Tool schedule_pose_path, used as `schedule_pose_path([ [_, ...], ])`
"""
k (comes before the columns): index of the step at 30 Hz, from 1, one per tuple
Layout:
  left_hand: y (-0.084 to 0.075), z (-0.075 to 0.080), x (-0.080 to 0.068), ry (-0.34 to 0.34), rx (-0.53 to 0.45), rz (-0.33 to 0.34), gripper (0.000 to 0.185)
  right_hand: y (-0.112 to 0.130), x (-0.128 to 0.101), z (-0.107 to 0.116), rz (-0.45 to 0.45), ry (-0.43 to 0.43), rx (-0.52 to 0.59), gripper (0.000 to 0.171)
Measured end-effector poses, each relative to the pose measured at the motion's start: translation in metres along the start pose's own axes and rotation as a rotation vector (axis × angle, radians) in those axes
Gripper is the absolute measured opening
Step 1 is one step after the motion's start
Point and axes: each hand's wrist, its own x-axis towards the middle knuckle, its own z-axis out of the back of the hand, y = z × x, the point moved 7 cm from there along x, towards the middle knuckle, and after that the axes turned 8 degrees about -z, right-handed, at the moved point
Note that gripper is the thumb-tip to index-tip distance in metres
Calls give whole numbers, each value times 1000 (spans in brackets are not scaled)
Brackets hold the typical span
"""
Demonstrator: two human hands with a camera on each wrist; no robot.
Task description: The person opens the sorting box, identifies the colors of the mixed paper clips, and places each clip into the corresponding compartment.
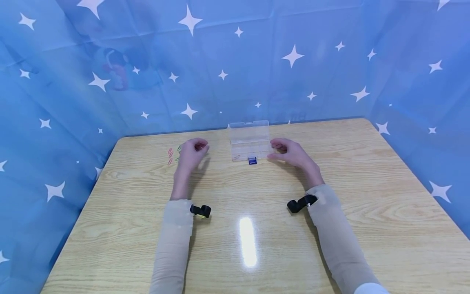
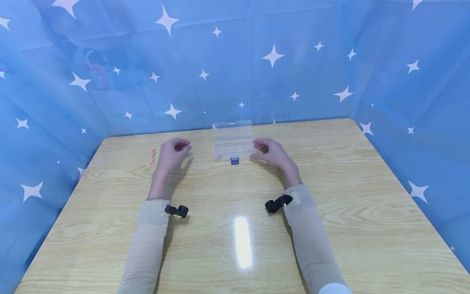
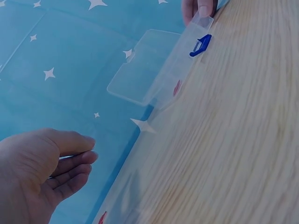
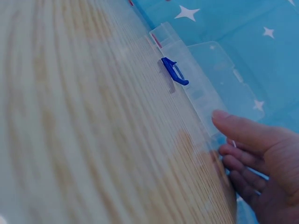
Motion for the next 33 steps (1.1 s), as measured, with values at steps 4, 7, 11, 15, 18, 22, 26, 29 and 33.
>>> schedule_pose_path([
  [4,4,2,-2,9,10,0,24,-1,0,-1,7,-2,-4,70],
  [7,8,5,-3,10,25,1,24,-1,0,-1,7,-4,-5,70],
  [11,11,11,-4,-2,41,3,24,-2,1,0,2,-5,-7,70],
  [15,15,16,-4,-7,63,3,23,-2,1,0,0,-2,-4,71],
  [18,19,19,-5,-7,88,3,23,-2,1,-1,6,1,3,69],
  [22,23,23,-6,-12,115,1,24,-1,1,-1,15,-1,13,65],
  [26,26,28,-7,-13,122,3,24,-1,1,0,17,-7,9,64],
  [29,29,32,-8,-12,122,7,23,-1,0,0,17,-11,4,65],
  [33,33,37,-9,-19,126,13,23,0,0,0,14,-13,5,63],
])
